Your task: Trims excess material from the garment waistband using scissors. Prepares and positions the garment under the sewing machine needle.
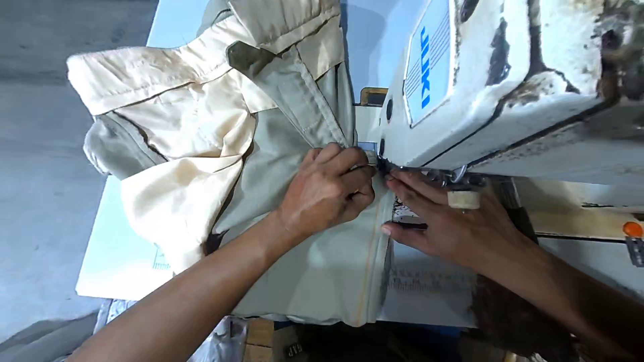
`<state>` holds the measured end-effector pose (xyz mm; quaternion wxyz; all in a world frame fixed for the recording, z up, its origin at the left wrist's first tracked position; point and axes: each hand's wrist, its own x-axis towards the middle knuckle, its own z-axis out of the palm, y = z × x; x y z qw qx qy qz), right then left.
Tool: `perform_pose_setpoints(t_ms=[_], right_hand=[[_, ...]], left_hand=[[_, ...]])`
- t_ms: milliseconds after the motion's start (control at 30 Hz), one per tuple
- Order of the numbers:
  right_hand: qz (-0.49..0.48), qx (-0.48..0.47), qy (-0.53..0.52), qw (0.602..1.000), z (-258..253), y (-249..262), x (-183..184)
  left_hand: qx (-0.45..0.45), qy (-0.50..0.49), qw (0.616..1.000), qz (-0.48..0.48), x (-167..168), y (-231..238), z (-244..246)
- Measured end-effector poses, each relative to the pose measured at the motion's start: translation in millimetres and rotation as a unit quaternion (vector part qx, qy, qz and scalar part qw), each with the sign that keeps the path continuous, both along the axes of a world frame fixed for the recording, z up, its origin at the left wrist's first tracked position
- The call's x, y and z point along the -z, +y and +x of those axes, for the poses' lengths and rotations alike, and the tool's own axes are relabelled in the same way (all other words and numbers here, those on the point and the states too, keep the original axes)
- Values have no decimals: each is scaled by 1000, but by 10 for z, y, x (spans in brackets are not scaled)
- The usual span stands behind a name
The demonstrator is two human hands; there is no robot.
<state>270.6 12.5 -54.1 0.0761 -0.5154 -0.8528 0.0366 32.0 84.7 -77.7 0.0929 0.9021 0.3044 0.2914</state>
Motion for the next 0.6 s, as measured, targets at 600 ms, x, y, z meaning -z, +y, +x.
perform_pose_setpoints(t_ms=[600], right_hand=[[-26, -14, 62, 998, 101, 152, 57]], left_hand=[[-42, 41, 998, -6, -41, -3, 40]])
